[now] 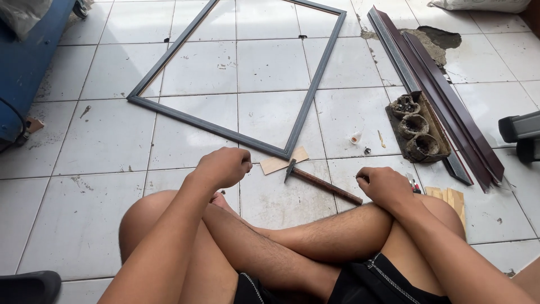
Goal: Assembling a frame by aligning the corners and hammering in small nails or fasteners.
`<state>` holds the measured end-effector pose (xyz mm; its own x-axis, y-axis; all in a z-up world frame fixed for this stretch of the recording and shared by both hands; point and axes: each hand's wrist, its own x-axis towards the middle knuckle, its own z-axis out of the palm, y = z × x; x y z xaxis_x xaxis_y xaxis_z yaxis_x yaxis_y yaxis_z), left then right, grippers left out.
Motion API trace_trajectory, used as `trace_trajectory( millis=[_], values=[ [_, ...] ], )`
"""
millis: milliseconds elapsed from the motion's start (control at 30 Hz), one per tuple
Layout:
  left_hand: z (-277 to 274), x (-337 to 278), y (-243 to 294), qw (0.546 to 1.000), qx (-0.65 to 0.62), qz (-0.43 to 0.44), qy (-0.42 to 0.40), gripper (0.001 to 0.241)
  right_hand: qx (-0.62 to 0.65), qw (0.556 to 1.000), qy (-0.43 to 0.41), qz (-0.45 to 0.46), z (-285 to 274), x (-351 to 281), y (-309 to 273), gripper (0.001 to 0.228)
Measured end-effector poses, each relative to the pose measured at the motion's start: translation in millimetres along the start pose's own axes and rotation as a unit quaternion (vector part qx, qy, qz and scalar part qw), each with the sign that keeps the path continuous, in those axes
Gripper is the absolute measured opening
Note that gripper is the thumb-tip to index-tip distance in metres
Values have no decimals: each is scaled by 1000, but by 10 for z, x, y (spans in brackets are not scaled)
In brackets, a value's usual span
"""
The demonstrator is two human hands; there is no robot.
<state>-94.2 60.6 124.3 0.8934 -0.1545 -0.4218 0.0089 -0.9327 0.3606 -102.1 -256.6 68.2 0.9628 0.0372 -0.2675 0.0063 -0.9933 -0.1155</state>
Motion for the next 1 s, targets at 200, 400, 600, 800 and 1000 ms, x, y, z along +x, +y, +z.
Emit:
trace_trajectory(
  millis=[200, 400, 600, 800, 1000],
  values=[
    [465, 900, -359, 958, -235, -84, 140, 45, 27, 998, -33, -49, 244, 341, -765, 26],
    [290, 1000, -214, 940, -285, -101, 157, 27, -47, 983, 0, -178, 552, 1043, -1568, 28],
    [205, 1147, -329, 915, -343, -159, 138, 48, -74, 978, -10, -194, 702, 1458, -1908, 52],
    [251, 1317, -374, 948, -252, -152, 123, 55, -79, 970, -33, -229, 628, 1678, -1935, 48],
    [92, 1033, -248, 973, -148, -139, 107, 62, -99, 974, -44, -200, 191, 1698, -1528, 51]
  ],
)
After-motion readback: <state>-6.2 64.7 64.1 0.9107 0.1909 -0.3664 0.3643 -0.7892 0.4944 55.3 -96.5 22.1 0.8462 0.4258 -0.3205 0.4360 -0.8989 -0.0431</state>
